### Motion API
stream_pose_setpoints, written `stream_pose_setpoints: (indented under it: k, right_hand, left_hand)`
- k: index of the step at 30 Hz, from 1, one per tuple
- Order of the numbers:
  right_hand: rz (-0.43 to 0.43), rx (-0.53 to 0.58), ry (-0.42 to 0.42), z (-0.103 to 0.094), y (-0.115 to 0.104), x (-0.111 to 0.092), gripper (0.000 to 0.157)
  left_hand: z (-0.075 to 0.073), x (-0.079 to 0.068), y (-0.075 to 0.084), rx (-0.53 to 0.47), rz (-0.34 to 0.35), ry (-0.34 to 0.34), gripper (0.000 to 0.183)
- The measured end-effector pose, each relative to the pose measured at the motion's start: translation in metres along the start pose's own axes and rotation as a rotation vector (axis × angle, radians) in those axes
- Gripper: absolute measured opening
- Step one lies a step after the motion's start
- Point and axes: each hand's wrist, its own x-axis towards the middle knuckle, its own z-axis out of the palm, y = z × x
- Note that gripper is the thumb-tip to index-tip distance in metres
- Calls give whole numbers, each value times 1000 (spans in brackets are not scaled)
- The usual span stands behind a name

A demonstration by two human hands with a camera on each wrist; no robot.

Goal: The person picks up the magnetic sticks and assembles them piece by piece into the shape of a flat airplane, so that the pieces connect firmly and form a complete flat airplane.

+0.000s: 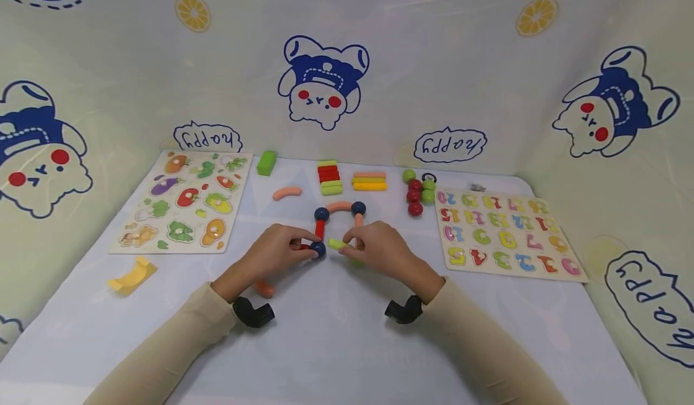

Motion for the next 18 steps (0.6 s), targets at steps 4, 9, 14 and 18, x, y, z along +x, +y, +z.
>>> stream_pose_setpoints:
  k: [4, 9, 14, 18]
  right_hand:
    - [-7, -78, 7, 8, -1, -6, 18]
    - [-26, -147, 15, 16, -1, -6, 20]
    - [-29, -207, 27, 22, -4, -4, 21]
    - [-37, -252, 56, 25, -8, -3, 21]
  left_hand:
    - [0, 0, -1, -1, -1, -5, 29]
    - [0, 0, 0, -2, -16, -18, 29]
    - [0, 0, 2, -1, -22, -21, 30]
    - [-1, 0, 2, 10, -13, -11, 30]
